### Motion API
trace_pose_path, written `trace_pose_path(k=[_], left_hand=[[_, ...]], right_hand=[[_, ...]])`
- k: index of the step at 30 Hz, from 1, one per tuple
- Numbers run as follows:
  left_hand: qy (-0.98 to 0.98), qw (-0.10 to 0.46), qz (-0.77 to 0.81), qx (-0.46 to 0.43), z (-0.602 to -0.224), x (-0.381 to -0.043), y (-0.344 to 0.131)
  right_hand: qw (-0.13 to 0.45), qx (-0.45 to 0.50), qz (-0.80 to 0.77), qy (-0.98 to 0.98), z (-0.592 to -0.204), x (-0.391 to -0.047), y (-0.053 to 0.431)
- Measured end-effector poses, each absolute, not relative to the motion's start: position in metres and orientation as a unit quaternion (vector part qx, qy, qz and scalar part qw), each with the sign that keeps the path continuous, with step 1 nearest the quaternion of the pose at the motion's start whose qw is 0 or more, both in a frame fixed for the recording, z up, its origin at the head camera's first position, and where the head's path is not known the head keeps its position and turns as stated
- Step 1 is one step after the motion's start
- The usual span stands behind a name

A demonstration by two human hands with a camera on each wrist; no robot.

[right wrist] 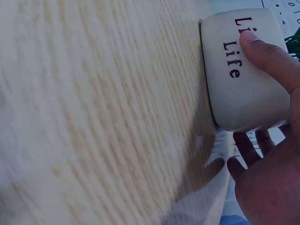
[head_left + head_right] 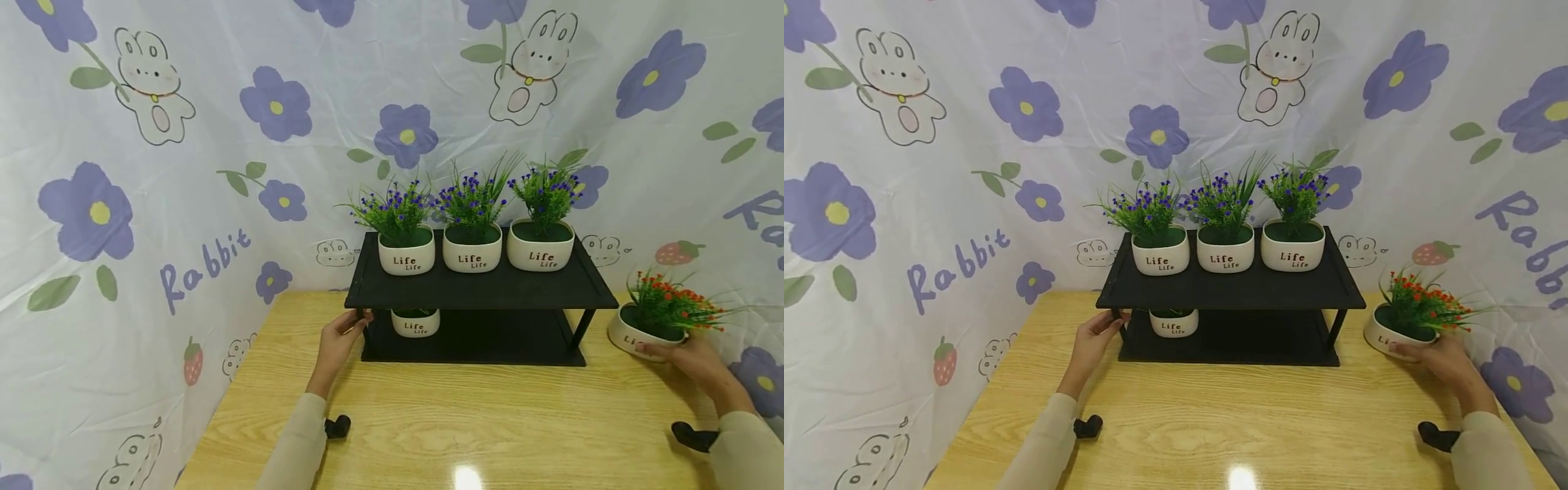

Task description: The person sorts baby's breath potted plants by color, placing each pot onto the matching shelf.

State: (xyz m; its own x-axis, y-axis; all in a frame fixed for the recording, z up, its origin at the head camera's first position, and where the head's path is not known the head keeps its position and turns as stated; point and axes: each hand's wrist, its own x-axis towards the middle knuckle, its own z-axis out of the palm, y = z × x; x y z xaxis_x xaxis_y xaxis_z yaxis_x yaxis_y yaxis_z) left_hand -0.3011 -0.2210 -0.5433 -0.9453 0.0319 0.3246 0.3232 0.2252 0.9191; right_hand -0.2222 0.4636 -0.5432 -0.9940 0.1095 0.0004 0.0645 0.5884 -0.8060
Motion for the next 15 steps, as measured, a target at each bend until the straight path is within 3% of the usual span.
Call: trace_pose_path(k=[7,15], left_hand=[[-0.775,0.117,-0.612,-0.11,-0.5434,-0.3004,-0.2205],[-0.773,0.113,-0.615,-0.109,-0.5432,-0.2985,-0.2197]], right_hand=[[-0.041,-0.065,0.459,-0.885,-0.5385,-0.218,0.4625],[-0.019,-0.079,0.475,-0.877,-0.5427,-0.2163,0.458]])
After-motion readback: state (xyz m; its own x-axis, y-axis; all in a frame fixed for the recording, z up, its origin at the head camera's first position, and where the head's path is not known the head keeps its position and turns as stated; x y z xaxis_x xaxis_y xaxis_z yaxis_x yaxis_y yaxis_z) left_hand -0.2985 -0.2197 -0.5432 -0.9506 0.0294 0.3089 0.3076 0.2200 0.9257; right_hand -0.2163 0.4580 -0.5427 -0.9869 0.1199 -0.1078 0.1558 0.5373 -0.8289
